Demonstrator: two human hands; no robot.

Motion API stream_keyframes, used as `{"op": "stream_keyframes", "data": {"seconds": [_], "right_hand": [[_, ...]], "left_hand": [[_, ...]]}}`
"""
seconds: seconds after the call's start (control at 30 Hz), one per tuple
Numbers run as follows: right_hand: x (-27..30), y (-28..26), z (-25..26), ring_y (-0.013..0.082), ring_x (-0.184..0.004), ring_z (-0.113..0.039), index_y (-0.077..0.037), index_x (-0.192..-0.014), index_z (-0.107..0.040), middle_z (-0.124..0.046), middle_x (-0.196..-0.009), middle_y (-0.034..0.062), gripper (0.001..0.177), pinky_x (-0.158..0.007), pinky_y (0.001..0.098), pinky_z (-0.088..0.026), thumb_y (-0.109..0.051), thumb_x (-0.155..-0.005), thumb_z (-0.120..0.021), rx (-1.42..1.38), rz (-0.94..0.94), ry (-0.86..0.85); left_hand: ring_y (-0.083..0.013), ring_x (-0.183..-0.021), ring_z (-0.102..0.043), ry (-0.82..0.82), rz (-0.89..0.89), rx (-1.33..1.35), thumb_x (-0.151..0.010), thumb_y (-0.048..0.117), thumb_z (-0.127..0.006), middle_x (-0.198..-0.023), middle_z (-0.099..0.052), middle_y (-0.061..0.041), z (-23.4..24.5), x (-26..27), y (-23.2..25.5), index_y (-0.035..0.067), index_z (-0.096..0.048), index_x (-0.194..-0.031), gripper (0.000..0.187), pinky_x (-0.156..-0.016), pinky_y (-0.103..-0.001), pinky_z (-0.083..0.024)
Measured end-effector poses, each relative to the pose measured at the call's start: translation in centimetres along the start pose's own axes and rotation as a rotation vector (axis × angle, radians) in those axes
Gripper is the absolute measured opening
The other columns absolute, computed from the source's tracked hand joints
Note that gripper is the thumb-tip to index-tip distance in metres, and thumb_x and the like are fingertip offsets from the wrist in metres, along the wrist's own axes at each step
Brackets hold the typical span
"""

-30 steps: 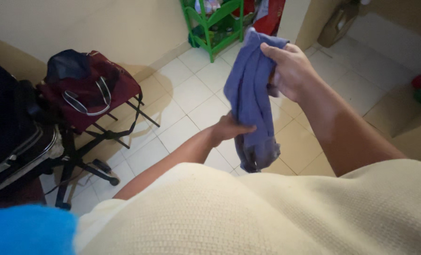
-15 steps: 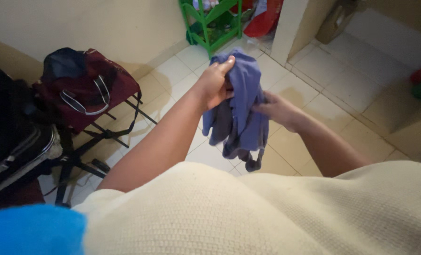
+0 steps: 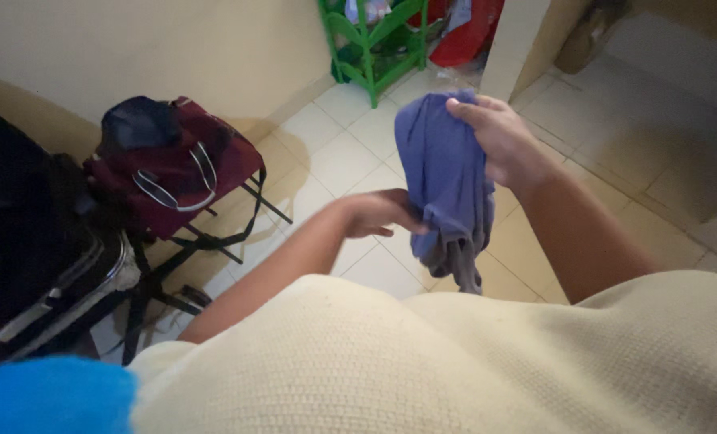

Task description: The person folds a piece of blue clothing and places it inside a black suitcase.

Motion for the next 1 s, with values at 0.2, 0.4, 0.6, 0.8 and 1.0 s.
{"op": "stream_keyframes", "data": {"seconds": [0.2,0.4,0.6,0.8,1.0], "right_hand": [[0.3,-1.6,-1.2,0.0242,-0.102,-0.073,0.004,-0.122,-0.061,-0.070,-0.114,0.0148,0.023,-0.094,0.0375,-0.062,-0.013,-0.107,-0.062,-0.197,0.154,-0.295],[1.9,1.8,-0.8,0.0286,-0.112,-0.069,-0.009,-0.139,-0.034,-0.064,-0.123,0.0120,0.059,-0.096,0.0389,-0.060,-0.002,-0.089,-0.065,0.116,0.033,0.120],[1.8,6.8,-1.1,0.0267,-0.114,-0.066,-0.002,-0.142,-0.053,-0.068,-0.131,0.0183,0.062,-0.095,0.0349,-0.055,-0.001,-0.081,-0.057,0.466,0.238,0.118],[4.6,6.8,3.3,0.0370,-0.108,-0.063,-0.010,-0.124,-0.070,-0.067,-0.121,0.0215,0.028,-0.091,0.0464,-0.049,-0.009,-0.099,-0.057,1.166,0.396,0.724],[2.7,7.0,3.8,0.0237,-0.097,-0.065,-0.008,-0.116,-0.065,-0.069,-0.103,0.0134,0.021,-0.087,0.0364,-0.051,-0.006,-0.100,-0.050,0.698,0.556,0.637]], "left_hand": [[-0.0181,-0.089,-0.071,0.328,-0.334,0.031,-0.093,0.015,-0.062,-0.104,-0.076,-0.009,2.5,-2.2,3.2,0.005,-0.067,-0.125,0.034,-0.076,-0.031,-0.057],[-0.0171,-0.069,-0.060,0.379,-0.328,0.285,-0.098,0.024,-0.051,-0.085,-0.066,-0.003,5.7,-1.1,8.8,0.015,-0.062,-0.118,0.025,-0.058,-0.035,-0.049],[-0.0164,-0.078,-0.066,0.513,-0.727,-0.127,-0.098,0.025,-0.060,-0.089,-0.071,-0.006,8.8,-2.3,10.6,0.006,-0.070,-0.107,0.023,-0.070,-0.034,-0.054],[-0.0255,-0.068,-0.066,0.836,-0.572,-0.415,-0.091,0.036,-0.069,-0.075,-0.068,-0.018,11.5,0.6,9.7,0.001,-0.069,-0.087,0.036,-0.066,-0.041,-0.049],[-0.0216,-0.069,-0.067,0.766,-0.473,-0.088,-0.097,0.042,-0.059,-0.075,-0.069,-0.009,11.7,1.1,8.2,0.004,-0.070,-0.094,0.040,-0.064,-0.039,-0.051]]}}
Point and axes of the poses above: each hand's wrist, its own x-axis away from the middle knuckle, its own z-axis out of the back of the hand, y = z × x, the point moved 6 cm from there along -x, towards the middle knuckle
